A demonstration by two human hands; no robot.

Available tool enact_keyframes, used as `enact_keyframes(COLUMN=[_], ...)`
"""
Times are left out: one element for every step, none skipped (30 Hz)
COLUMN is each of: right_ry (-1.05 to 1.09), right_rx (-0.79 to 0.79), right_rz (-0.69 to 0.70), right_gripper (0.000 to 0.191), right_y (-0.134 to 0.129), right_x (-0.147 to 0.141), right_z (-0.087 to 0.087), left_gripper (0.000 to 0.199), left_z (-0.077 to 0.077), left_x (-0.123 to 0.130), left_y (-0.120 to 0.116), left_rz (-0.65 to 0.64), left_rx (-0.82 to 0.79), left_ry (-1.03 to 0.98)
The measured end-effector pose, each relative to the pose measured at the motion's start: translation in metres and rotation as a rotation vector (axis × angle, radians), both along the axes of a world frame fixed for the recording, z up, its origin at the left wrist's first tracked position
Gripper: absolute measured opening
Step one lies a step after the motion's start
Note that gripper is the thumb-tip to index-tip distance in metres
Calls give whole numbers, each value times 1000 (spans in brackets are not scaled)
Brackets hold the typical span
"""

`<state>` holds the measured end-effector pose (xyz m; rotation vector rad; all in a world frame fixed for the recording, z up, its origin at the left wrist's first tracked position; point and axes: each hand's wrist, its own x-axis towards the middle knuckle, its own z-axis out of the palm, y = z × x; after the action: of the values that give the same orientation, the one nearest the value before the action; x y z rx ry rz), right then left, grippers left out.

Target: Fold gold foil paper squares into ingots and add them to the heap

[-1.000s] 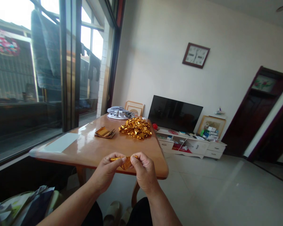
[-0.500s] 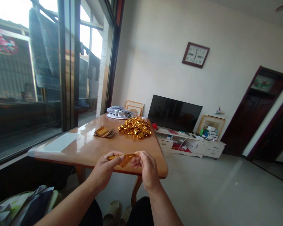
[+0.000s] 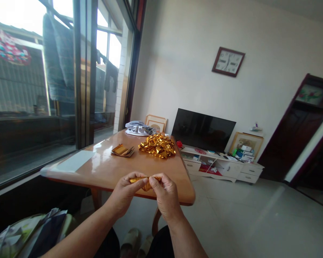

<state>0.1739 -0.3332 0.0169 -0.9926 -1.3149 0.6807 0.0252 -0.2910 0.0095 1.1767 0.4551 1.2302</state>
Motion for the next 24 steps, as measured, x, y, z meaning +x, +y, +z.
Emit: enact_keyframes(right_ry=[8, 24, 45, 68, 91, 109, 121, 129, 134, 135, 135, 136, 136, 137, 137, 135, 133, 129, 126, 124, 123, 121, 118, 112], right_rx=[-7, -15, -21, -23, -23, -22, -23, -23, -24, -23, -22, -20, -19, -19, -18, -17, -15, -12, -8, -4, -1, 3, 6, 10], right_rz=[-8, -13, -18, -25, -31, -33, -31, -31, -31, -30, -28, -26, -25, -23, -23, -26, -29, -32, -32, -31, -29, -27, -26, -27], right_gripper=[24, 23, 23, 23, 24, 24, 24, 24, 24, 24, 24, 23, 23, 23, 24, 24, 24, 24, 24, 24, 23, 23, 23, 23], right_y=[-1, -2, -2, -1, -1, 1, 2, 4, 5, 6, 6, 6, 6, 6, 6, 6, 6, 6, 6, 6, 6, 6, 6, 6], right_x=[0, 1, 1, 1, 2, 2, 3, 4, 5, 5, 6, 6, 7, 7, 8, 8, 8, 8, 9, 9, 9, 9, 9, 9], right_z=[1, 1, 1, 1, 0, -2, -3, -5, -6, -7, -8, -9, -9, -9, -10, -10, -11, -11, -12, -12, -13, -13, -13, -13], left_gripper=[23, 24, 24, 24, 24, 24, 24, 24, 24, 23, 23, 22, 22, 22, 21, 21, 20, 20, 19, 19, 19, 19, 18, 18], left_z=[0, 0, 0, 0, 0, 0, 0, 0, 0, 1, 1, 1, 1, 1, 0, 0, 0, -1, -1, -1, -2, -2, -2, -2], left_x=[0, 0, -1, -2, -3, -4, -4, -5, -6, -7, -7, -8, -8, -9, -9, -10, -10, -10, -10, -11, -11, -11, -11, -12], left_y=[0, 0, 1, 1, 1, 2, 2, 2, 3, 3, 3, 4, 4, 5, 5, 6, 6, 6, 7, 7, 7, 7, 7, 7], left_rz=[-8, -17, -26, -33, -39, -44, -48, -50, -50, -50, -47, -44, -40, -36, -32, -30, -30, -29, -29, -30, -30, -29, -27, -21], left_rx=[-4, -2, 5, 13, 22, 27, 28, 28, 29, 32, 37, 43, 50, 58, 66, 72, 76, 79, 82, 83, 84, 84, 83, 82], left_ry=[-17, -32, -45, -53, -56, -55, -51, -46, -40, -32, -22, -11, 1, 10, 17, 21, 25, 27, 29, 31, 32, 32, 32, 31])
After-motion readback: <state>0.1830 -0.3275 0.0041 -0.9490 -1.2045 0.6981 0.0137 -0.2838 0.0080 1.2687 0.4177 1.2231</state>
